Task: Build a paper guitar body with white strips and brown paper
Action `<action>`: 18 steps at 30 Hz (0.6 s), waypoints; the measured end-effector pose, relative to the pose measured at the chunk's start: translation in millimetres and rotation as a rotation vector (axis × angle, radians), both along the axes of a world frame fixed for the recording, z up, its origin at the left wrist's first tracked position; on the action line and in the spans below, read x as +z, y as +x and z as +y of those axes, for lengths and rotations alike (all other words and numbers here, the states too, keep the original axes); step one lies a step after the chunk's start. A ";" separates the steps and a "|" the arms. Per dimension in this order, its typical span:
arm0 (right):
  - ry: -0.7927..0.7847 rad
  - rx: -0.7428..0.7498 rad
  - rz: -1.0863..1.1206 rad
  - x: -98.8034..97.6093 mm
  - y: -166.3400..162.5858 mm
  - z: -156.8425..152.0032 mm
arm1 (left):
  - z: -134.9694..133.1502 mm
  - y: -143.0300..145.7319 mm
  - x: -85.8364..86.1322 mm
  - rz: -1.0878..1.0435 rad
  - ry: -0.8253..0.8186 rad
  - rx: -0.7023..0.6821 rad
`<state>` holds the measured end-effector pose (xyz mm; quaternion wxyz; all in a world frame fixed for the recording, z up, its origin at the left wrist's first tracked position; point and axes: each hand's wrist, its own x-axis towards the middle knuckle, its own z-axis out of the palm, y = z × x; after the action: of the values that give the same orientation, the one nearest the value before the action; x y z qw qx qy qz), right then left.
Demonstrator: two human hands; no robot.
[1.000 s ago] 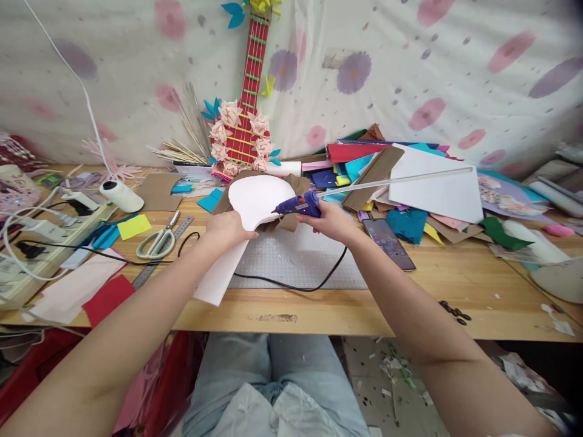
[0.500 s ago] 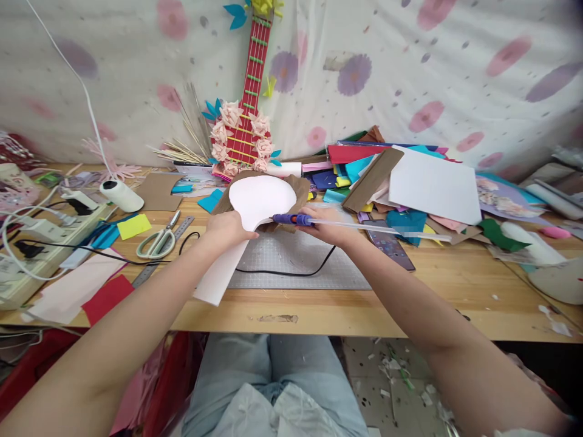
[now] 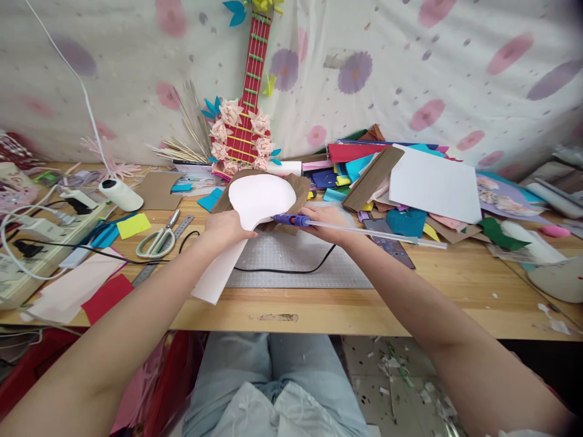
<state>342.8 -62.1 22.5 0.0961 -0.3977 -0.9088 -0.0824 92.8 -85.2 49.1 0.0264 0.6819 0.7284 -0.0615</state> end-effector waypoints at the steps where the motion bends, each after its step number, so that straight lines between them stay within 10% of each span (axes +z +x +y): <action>1: 0.000 -0.008 0.006 -0.4 1.4 0.0 | -0.2 0.3 0.3 0.001 -0.001 0.001; 18: 0.003 -0.135 0.036 -2.1 19.9 1.7 | -1.4 4.0 3.1 0.013 -0.031 0.004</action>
<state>362.7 -60.4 20.4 0.1071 -0.4593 -0.8779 -0.0829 96.8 -86.7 52.2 0.0321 0.6797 0.7287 -0.0772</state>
